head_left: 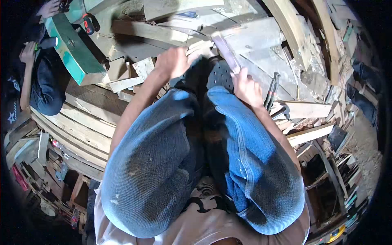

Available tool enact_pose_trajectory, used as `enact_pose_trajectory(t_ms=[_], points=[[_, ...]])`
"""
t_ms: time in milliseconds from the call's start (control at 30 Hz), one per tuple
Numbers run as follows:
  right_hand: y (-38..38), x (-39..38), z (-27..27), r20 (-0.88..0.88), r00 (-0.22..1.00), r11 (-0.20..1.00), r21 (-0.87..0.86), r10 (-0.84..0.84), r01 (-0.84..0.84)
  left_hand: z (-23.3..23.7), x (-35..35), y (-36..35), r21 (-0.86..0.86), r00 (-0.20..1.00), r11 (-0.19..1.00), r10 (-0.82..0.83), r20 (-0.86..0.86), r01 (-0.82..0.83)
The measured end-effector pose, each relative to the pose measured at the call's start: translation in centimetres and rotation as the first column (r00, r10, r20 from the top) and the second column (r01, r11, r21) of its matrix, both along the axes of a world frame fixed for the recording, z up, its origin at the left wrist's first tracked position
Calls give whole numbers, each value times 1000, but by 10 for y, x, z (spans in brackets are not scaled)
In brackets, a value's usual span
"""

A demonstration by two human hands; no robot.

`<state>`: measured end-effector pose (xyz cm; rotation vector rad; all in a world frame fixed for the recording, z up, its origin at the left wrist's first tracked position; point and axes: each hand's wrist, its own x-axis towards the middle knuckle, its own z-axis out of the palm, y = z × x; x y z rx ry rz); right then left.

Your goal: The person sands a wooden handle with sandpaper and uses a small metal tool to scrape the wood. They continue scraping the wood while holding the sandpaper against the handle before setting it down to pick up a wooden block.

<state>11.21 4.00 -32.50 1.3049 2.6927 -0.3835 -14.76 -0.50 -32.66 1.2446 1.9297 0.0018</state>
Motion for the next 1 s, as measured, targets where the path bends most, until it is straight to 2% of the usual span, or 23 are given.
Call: enact_pose_trajectory(t_ms=[67, 167, 200, 267, 300, 333, 400, 467, 533, 600, 667, 700, 767, 800, 867, 900, 933, 967, 1000], points=[[2, 4, -10, 42, 999, 999, 40, 3, -5, -11, -1, -4, 90, 1000, 996, 3, 12, -4], [19, -24, -2, 56, 998, 993, 114, -33, 26, -1, 0, -1, 68, 1000, 998, -17, 6, 17], [20, -25, -2, 79, 997, 967, 255, 4, -24, -2, 1, -3, 63, 1000, 998, -27, 9, 27], [31, -20, -4, 76, 996, 981, 191, -55, 39, -4, -1, -4, 71, 1000, 997, -22, -3, 22], [35, 0, -23, 104, 993, 933, 361, -50, 9, -6, -1, -2, 29, 1000, 999, -20, 5, 20], [51, 3, -13, 101, 983, 966, 226, -153, 127, -4, -2, 1, 38, 1000, 999, -21, 4, 21], [74, 24, -4, 93, 909, 908, 147, -407, 392, -10, -3, -2, 20, 999, 1000, -18, 28, 18], [76, 43, 25, -109, 879, 882, 32, -465, 471, -9, -1, -1, 1, 998, 999, -48, -26, 48], [72, 69, 29, -47, 871, 870, 45, -488, 490, -8, 0, -2, 32, 997, 998, -45, -67, 48], [59, 81, 38, -291, 762, 810, -98, -578, 578, -11, 0, -3, 39, 994, 998, -50, -95, 54], [45, 101, 20, -334, 700, 773, -210, -632, 598, -10, 0, -6, 111, 990, 992, -39, -137, 54], [36, 105, 9, -335, 717, 789, -182, -611, 587, -8, 0, -6, 109, 989, 993, -39, -142, 55], [23, 105, 1, -389, 760, 846, -114, -521, 521, -1, -1, -8, 213, 992, 975, -41, -116, 65], [18, 110, -10, -310, 791, 847, -115, -528, 520, 4, -2, -8, 264, 994, 962, -42, -104, 69], [8, 103, -17, -302, 744, 803, -233, -596, 548, 11, -1, -7, 293, 994, 956, 9, -112, 24], [3, 90, -10, -282, 634, 690, -381, -720, 615, 13, -2, -6, 289, 992, 957, 11, -126, 26], [-1, 102, -32, -362, 740, 824, -239, -567, 514, 15, -3, -6, 285, 990, 958, 12, -137, 28], [-4, 102, -36, -358, 750, 831, -244, -557, 500, 16, -5, -5, 279, 990, 960, 3, -141, 37], [-6, 102, -37, -353, 761, 838, -248, -545, 485, 17, -6, -4, 368, 994, 929, 10, -110, 32]])
